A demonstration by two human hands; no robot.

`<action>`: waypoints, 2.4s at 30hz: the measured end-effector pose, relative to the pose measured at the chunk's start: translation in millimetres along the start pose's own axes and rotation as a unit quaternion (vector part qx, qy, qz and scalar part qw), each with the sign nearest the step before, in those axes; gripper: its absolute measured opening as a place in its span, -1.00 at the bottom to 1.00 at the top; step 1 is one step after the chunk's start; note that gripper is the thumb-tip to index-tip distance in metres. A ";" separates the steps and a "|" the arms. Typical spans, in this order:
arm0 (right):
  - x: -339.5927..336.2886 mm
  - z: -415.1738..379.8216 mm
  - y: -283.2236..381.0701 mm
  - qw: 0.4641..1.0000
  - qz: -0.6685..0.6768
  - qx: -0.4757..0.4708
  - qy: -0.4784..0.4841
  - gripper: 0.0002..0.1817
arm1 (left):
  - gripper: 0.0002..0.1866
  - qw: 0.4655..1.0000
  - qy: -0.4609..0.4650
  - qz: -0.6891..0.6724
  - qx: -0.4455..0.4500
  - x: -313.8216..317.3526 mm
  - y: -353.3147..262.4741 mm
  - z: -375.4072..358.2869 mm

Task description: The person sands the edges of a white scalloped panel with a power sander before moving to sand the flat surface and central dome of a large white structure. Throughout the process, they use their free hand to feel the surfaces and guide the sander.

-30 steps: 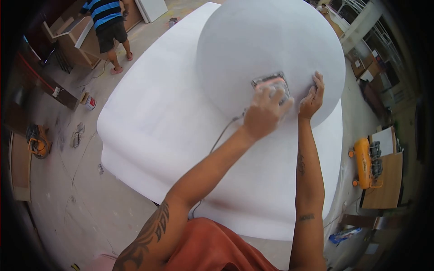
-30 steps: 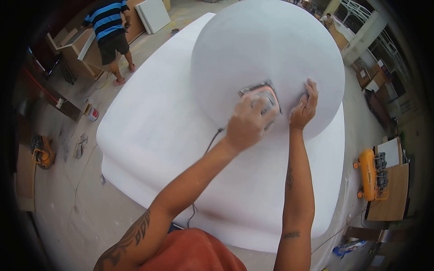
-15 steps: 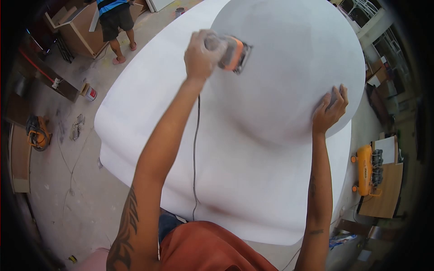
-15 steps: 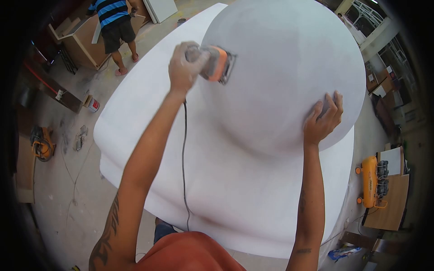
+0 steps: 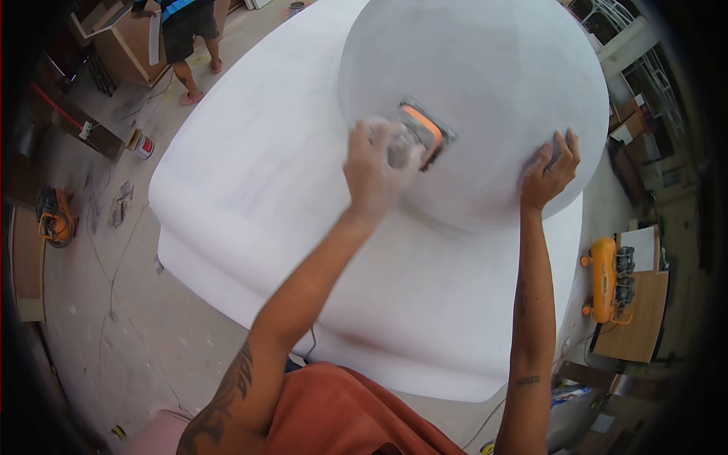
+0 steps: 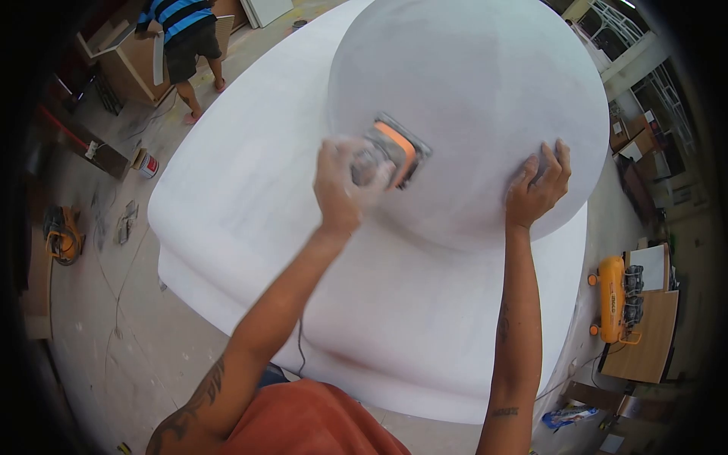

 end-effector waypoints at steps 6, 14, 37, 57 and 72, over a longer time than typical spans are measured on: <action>-1.7 0.5 0.0 1.000 0.003 -0.016 0.003 -0.68 | -0.57 0.990 0.005 0.011 0.141 25.1 -23.3 -91.0; -6.4 -1.2 -10.9 1.000 0.006 -0.009 0.007 -0.69 | -0.55 0.997 -0.023 -0.067 0.030 7.1 31.4 -26.6; -2.8 1.0 -3.8 1.000 -0.003 -0.025 0.002 -0.68 | -0.37 0.980 -0.009 -0.094 -0.173 11.1 77.7 -67.0; -7.0 2.7 -3.3 0.999 -0.027 0.006 0.021 -0.61 | -0.52 0.996 0.075 0.000 0.050 10.2 -28.9 91.1; 40.3 -61.2 107.5 0.913 -0.149 0.359 0.124 -0.19 | -0.56 0.956 0.189 0.095 0.203 86.4 -163.0 218.9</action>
Point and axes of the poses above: each hand's wrist, its own z-axis towards the middle knuckle, its own x-axis out of the palm, y = z × x, the point moved 8 cm from there along z, towards the middle knuckle, and after that the axes turned 13 degrees about -x, right-handed, at the moved point
